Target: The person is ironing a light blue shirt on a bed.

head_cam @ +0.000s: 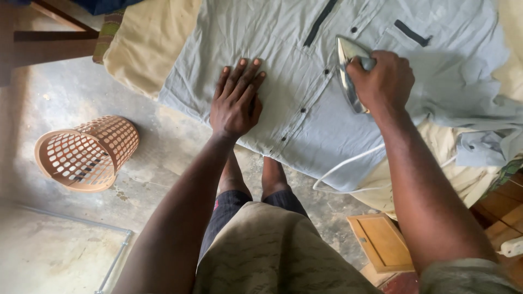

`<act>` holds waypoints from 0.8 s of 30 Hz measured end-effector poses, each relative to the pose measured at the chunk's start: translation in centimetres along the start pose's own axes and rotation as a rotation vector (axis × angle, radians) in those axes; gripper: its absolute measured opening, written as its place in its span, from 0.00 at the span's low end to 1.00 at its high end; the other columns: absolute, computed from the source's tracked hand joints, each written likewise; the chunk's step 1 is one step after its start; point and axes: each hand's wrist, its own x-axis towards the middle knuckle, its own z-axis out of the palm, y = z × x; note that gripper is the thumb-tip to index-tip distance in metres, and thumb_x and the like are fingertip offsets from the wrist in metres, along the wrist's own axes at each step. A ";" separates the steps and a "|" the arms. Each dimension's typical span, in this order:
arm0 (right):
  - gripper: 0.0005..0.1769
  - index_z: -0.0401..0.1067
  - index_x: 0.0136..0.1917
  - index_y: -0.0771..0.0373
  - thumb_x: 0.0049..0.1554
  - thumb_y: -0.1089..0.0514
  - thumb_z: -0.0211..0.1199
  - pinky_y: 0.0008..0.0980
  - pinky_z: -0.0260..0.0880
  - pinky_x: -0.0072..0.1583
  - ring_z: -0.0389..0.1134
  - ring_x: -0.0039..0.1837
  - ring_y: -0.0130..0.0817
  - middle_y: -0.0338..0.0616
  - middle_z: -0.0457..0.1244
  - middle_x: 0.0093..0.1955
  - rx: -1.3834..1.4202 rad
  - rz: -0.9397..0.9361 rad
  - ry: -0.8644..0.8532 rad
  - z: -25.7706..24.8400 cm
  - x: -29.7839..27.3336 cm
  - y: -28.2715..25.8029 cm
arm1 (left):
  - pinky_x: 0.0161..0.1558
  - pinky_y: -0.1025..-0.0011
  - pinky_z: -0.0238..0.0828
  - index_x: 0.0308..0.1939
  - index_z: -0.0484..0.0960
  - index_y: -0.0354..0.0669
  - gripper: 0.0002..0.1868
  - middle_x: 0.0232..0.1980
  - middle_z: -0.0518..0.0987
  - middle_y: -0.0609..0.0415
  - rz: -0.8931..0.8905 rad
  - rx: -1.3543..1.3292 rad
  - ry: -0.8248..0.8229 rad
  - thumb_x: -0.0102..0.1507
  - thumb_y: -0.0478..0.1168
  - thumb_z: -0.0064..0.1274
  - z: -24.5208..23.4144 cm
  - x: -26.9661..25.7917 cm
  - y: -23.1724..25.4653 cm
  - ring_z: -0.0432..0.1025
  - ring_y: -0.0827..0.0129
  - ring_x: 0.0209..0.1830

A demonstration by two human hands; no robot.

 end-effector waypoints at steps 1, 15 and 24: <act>0.20 0.79 0.44 0.65 0.59 0.44 0.70 0.54 0.70 0.47 0.71 0.46 0.59 0.57 0.70 0.44 0.026 0.130 -0.087 -0.8 -0.8 -0.1 | 0.81 0.52 0.48 0.68 0.78 0.47 0.25 0.78 0.68 0.55 -0.004 0.000 0.009 0.65 0.36 0.53 0.1 0.1 0.1 0.58 0.59 0.81; 0.20 0.77 0.42 0.67 0.49 0.46 0.70 0.50 0.70 0.45 0.72 0.41 0.55 0.57 0.69 0.39 0.285 0.554 -0.294 -1.7 -16.1 -5.0 | 0.80 0.51 0.49 0.65 0.81 0.47 0.24 0.77 0.69 0.55 -0.024 0.042 0.017 0.64 0.36 0.50 0.3 0.4 0.8 0.60 0.58 0.80; 0.23 0.66 0.38 0.68 0.54 0.51 0.76 0.40 0.62 0.41 0.61 0.37 0.38 0.44 0.61 0.33 0.829 0.764 0.043 -3.2 -10.2 -7.0 | 0.80 0.51 0.49 0.66 0.80 0.45 0.25 0.77 0.69 0.52 0.003 0.090 0.027 0.63 0.36 0.48 0.6 0.9 0.9 0.61 0.56 0.80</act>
